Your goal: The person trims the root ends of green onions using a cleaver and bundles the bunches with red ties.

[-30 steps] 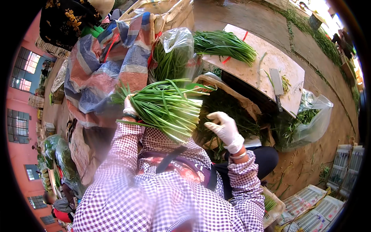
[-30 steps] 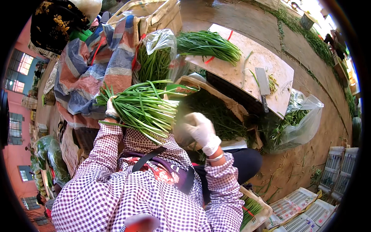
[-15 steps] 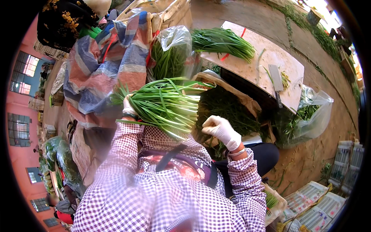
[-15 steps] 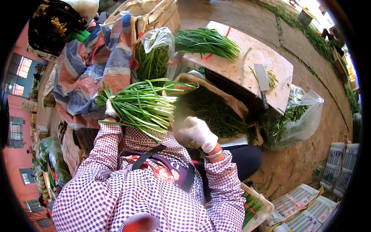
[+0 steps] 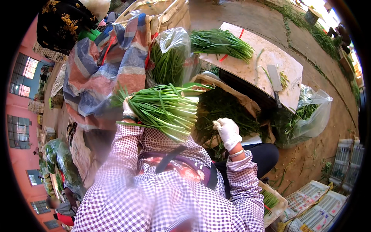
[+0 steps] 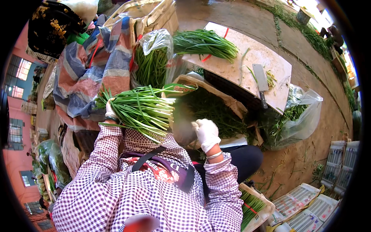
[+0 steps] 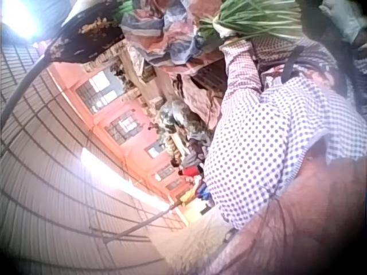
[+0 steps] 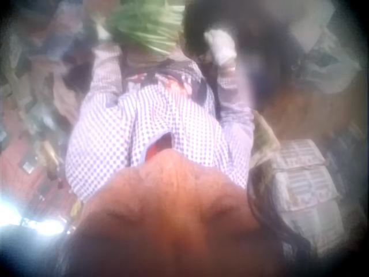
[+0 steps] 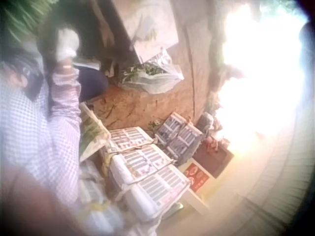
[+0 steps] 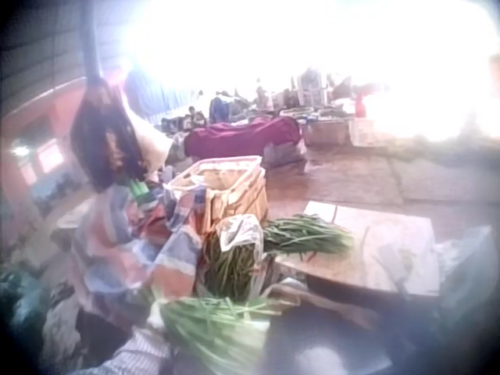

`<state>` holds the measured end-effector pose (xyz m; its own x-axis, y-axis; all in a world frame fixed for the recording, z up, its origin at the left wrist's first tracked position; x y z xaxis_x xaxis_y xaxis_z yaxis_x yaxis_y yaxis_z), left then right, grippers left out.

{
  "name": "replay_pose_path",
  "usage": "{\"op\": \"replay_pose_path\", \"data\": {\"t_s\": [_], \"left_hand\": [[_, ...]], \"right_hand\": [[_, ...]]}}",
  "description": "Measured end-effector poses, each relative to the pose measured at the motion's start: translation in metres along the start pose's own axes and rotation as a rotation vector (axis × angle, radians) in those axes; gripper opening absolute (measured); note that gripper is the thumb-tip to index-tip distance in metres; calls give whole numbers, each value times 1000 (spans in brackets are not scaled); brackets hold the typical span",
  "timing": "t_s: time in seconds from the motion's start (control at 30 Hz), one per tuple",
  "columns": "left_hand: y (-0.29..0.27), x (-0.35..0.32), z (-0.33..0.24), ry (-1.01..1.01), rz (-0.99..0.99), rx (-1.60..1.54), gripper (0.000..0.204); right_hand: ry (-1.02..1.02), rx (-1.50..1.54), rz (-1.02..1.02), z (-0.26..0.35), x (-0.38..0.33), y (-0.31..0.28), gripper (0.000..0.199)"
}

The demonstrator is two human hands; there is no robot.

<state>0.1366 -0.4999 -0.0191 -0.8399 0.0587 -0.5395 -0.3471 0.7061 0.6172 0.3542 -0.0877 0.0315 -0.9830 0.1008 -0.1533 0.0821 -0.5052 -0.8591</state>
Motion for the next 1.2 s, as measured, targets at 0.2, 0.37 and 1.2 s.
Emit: {"op": "replay_pose_path", "data": {"t_s": [0.2, 0.37, 1.2], "left_hand": [[21, -8, 5, 14, 66, -1, 37], [30, -15, -5, 64, 102, 88, 29], [31, -17, -26, 192, 147, 3, 15]], "right_hand": [[-15, 1167, -45, 38, 8, -12, 29], [-327, 1051, 276, 111, -9, 0, 37], [166, 709, -247, -6, 35, 20, 5]]}}
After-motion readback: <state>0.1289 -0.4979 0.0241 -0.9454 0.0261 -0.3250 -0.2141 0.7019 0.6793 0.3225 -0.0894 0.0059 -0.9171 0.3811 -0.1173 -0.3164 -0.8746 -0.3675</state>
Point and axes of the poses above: each hand's wrist, its own x-axis towards the middle knuckle, its own y-axis out of the palm, z = x × y, the point moved 10 cm from there along x, towards the middle knuckle, and after that the axes turned 8 degrees about -x, right-handed, at the moved point
